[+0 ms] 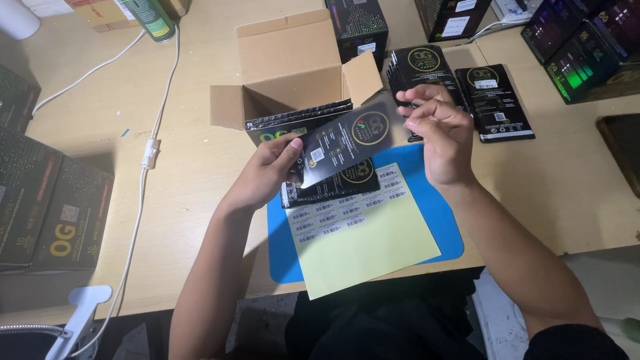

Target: Inspecting smartphone replacement screens and applying warranty or identification labels to them at a workstation.

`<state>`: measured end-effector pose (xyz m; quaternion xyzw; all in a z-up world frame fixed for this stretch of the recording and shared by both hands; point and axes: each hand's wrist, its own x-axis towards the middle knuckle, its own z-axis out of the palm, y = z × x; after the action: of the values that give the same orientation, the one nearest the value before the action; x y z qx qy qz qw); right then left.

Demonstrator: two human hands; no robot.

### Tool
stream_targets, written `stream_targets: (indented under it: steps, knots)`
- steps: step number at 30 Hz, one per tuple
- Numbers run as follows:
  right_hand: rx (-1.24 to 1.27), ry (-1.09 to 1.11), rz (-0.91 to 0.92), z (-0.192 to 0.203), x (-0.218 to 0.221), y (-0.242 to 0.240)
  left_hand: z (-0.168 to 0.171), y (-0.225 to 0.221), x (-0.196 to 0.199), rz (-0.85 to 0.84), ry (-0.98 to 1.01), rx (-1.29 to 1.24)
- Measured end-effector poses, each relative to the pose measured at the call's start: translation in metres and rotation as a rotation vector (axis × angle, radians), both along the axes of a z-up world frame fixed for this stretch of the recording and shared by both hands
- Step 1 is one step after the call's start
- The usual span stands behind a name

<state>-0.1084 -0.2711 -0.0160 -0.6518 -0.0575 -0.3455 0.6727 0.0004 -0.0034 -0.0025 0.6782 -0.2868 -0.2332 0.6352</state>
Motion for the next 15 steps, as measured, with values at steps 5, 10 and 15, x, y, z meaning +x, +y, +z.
stream_targets:
  steps: [5, 10, 15]
  knots:
    - [-0.095, 0.004, -0.063, -0.010, 0.010, -0.012, -0.001, -0.004, -0.001, 0.063, 0.017, -0.037]
    - [-0.099, 0.073, -0.157, -0.011, 0.018, -0.017, -0.017, -0.003, 0.008, 0.121, -0.038, -0.060]
    - [-0.286, -0.040, -0.356, -0.009, 0.019, -0.023, 0.006, -0.004, -0.005, 0.138, 0.001, -0.199]
